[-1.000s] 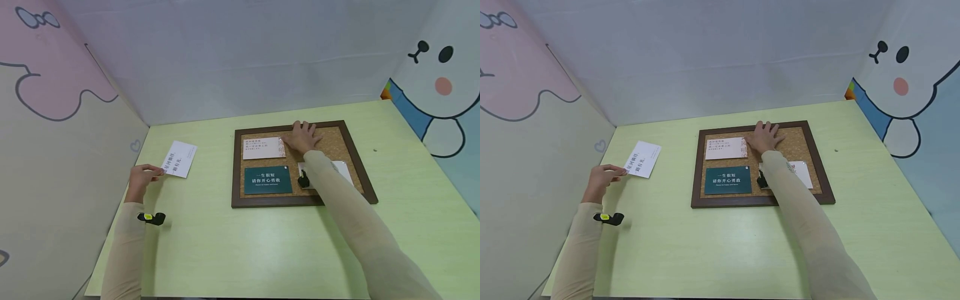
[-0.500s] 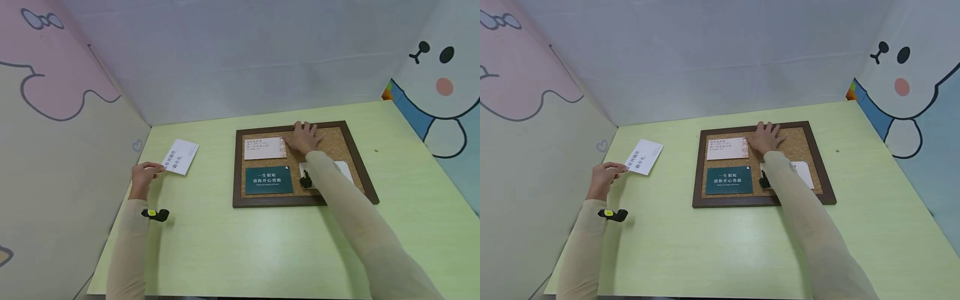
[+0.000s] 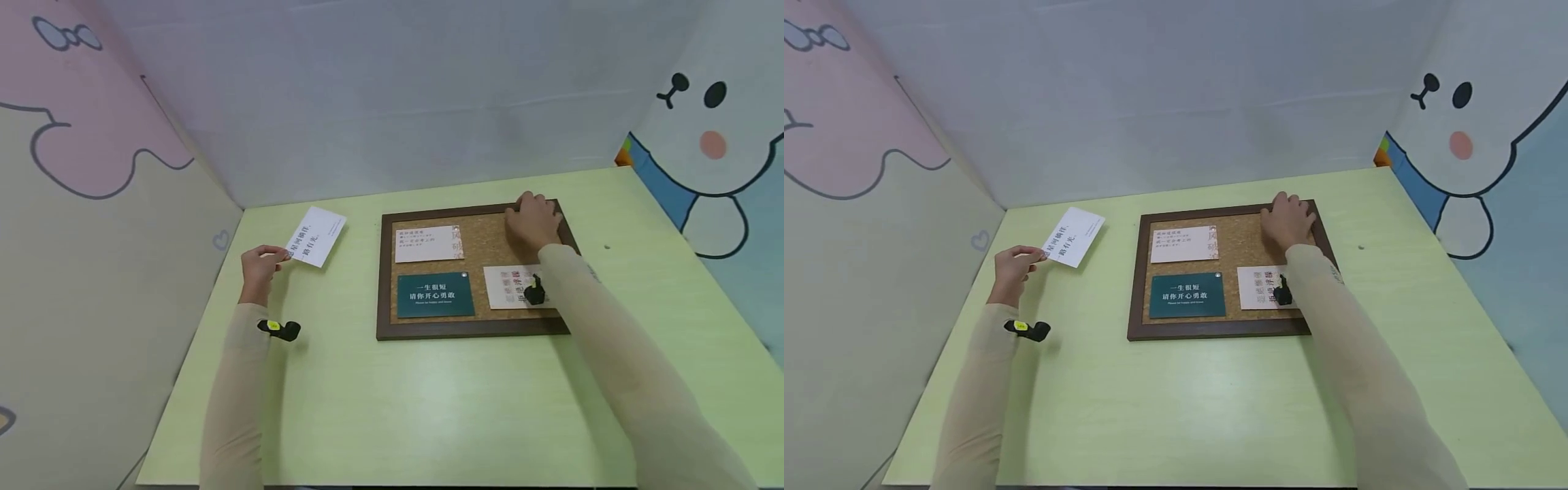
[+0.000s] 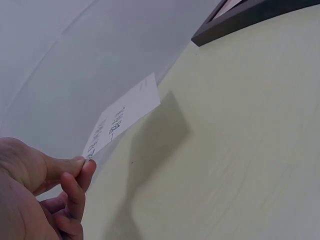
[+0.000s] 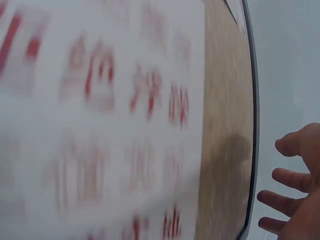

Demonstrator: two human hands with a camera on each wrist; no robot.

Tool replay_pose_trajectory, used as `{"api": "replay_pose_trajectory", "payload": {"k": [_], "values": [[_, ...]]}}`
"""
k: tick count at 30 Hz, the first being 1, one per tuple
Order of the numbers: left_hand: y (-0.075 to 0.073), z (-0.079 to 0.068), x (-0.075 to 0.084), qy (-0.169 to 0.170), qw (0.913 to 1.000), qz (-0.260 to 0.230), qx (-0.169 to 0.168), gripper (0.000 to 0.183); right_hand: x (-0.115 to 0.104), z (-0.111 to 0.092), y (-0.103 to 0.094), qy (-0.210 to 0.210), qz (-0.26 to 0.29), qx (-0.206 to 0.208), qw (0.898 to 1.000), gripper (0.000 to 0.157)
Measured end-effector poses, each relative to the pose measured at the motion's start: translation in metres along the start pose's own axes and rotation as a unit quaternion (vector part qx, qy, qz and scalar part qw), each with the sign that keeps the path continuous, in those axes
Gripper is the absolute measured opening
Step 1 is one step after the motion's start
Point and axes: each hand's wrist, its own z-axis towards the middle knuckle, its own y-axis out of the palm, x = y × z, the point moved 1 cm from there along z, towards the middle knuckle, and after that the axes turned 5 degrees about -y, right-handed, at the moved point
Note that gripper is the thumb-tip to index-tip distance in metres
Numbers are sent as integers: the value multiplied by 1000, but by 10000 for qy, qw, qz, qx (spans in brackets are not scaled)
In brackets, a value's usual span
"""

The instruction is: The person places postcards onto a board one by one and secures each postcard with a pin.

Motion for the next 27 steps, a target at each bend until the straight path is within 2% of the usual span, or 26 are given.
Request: {"api": "replay_pose_trajectory", "payload": {"k": [3,10,14,22,27], "values": [[16,-2,9,133,9999,-7,-71,6,17,-2,-15,109,-44,46,9999,42],[53,-8,27,260,9994,-27,-230,6,51,-3,-47,572,-637,20,9963,43],[74,-11,33,381,9984,-26,-422,5,74,-9,-68,738,-731,102,9945,35],[108,-22,45,585,9957,185,-699,4,111,-20,-103,812,-805,-150,9933,33],[134,-28,56,695,9929,383,-889,5,127,-28,-118,594,-837,-478,9936,35]]}}
